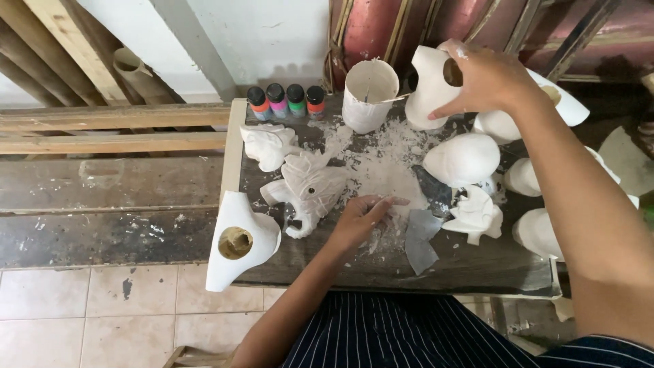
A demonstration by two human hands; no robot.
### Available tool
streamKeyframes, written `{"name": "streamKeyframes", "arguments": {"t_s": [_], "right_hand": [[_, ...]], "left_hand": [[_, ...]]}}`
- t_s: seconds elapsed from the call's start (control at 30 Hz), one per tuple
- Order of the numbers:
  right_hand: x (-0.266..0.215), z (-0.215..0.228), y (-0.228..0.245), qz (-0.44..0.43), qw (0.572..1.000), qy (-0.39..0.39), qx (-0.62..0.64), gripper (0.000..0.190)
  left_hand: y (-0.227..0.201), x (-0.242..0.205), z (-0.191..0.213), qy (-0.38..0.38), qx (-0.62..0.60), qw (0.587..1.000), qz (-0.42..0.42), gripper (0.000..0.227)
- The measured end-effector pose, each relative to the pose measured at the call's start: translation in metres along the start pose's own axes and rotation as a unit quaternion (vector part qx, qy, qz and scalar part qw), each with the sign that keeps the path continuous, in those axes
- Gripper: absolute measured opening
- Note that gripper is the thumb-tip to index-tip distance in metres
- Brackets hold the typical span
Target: Cleaning and shaping plaster molds by hand and with a small tool to remove excess material.
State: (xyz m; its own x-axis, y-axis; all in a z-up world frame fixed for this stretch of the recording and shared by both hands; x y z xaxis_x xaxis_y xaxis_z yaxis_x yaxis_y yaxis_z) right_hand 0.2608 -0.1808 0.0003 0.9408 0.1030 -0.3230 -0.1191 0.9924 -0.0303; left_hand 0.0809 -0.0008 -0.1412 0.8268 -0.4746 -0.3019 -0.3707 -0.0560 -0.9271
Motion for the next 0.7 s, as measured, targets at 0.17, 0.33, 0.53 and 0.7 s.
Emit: {"name": "streamKeyframes", "arguments": {"t_s": [0.17, 0.33, 0.53, 0.7], "right_hand": [[-0.051, 0.050, -0.012, -0.075, 0.982, -0.019, 0.172, 0.106], [-0.061, 0.077, -0.048, 0.041, 0.928, -0.125, 0.348, 0.078], [-0.040, 0.038, -0.101, 0.140, 0.854, -0.106, 0.490, 0.062], [-0.045, 0.009, -0.079, 0.216, 0.683, -0.042, 0.697, 0.089]], "left_hand": [[-0.002, -0.006, 0.005, -0.028, -0.011, 0.999, 0.028, 0.039], [-0.031, -0.009, -0.001, -0.038, -0.040, 0.998, 0.011, 0.044], [-0.102, -0.020, -0.013, -0.067, 0.062, 0.980, -0.175, 0.066], [-0.167, -0.064, -0.036, -0.112, 0.105, 0.871, -0.466, 0.103]]}}
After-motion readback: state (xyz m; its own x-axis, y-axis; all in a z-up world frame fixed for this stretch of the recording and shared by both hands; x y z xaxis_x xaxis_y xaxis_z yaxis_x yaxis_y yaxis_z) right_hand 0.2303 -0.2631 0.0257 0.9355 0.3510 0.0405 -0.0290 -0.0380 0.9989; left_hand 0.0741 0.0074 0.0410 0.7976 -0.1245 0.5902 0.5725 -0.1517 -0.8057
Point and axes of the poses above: each hand's wrist, its own x-axis towards the middle knuckle, its own z-axis out of the back of the hand, y = z × x, the point moved 10 cm from there along x, towards the middle knuckle
